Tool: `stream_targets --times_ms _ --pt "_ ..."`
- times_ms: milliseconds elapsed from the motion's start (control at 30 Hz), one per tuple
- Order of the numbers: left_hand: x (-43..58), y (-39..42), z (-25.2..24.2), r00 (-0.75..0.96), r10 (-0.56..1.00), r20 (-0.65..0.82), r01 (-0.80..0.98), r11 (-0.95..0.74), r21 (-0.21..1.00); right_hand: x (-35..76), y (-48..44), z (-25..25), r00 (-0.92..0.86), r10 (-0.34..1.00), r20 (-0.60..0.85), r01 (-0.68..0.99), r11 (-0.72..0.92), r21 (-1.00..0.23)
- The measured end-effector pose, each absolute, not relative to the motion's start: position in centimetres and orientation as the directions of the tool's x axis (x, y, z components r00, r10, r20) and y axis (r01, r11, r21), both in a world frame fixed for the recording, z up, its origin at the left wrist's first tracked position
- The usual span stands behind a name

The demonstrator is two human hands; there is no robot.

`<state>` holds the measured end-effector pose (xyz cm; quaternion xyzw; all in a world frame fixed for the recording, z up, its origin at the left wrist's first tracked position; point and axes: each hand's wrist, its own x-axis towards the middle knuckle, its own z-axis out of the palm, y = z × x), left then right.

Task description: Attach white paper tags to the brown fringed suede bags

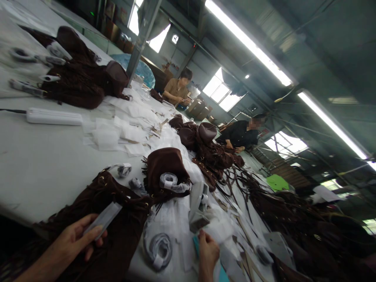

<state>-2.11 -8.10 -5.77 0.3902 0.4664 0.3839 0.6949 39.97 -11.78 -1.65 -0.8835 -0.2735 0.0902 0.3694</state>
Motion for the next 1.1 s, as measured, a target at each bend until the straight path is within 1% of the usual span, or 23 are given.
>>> stream_targets --times_ms 100,200,300,400,500,567,600,667,800,867,967,1100 --pt "-1.8 -8.0 -5.8 0.255 0.904 -0.343 -0.187 0.394 0.900 39.3 -12.7 -1.4 0.816 0.576 0.051 0.451 -0.580 -0.678" --pt "-1.5 -8.0 -5.6 0.219 0.934 -0.284 -0.207 0.329 0.921 36.1 -12.9 -1.7 0.714 0.700 0.012 0.486 -0.483 -0.728" --pt "-1.3 -8.0 -5.2 0.214 0.948 -0.236 -0.220 0.282 0.934 29.9 -12.2 -2.0 0.508 0.860 -0.036 0.470 -0.312 -0.826" --pt "-1.2 -7.8 -4.8 0.218 0.954 -0.206 -0.231 0.256 0.939 22.5 -11.1 -1.2 0.260 0.964 -0.064 0.416 -0.171 -0.893" --pt "-1.4 -7.7 -4.5 0.224 0.957 -0.182 -0.248 0.237 0.940 16.6 -9.8 0.5 -0.014 0.993 -0.114 0.372 -0.101 -0.923" --pt "-1.4 -7.7 -4.4 0.225 0.957 -0.183 -0.249 0.238 0.939 14.1 -8.9 1.2 -0.130 0.982 -0.138 0.367 -0.082 -0.927" --pt "-1.4 -7.8 -4.4 0.221 0.957 -0.188 -0.247 0.241 0.938 13.3 -8.5 1.3 -0.158 0.976 -0.147 0.372 -0.079 -0.925" --pt "-1.4 -7.8 -4.5 0.216 0.956 -0.200 -0.244 0.252 0.936 12.4 -7.7 1.0 -0.147 0.975 -0.164 0.404 -0.092 -0.910" --pt "-1.4 -7.9 -4.7 0.233 0.949 -0.212 -0.249 0.270 0.930 11.9 -6.9 -0.4 -0.007 0.983 -0.183 0.543 -0.150 -0.826" --pt "-1.4 -8.0 -4.9 0.236 0.949 -0.208 -0.251 0.266 0.931 11.8 -6.8 -0.8 0.035 0.983 -0.179 0.603 -0.163 -0.781" --pt "-1.6 -7.9 -4.9 0.254 0.950 -0.179 -0.289 0.251 0.924 11.5 -6.6 -0.9 0.053 0.986 -0.160 0.675 -0.153 -0.722" --pt "-1.8 -7.7 -5.1 0.270 0.948 -0.167 -0.364 0.261 0.894 11.2 -6.6 -0.8 0.025 0.988 -0.152 0.735 -0.121 -0.667"
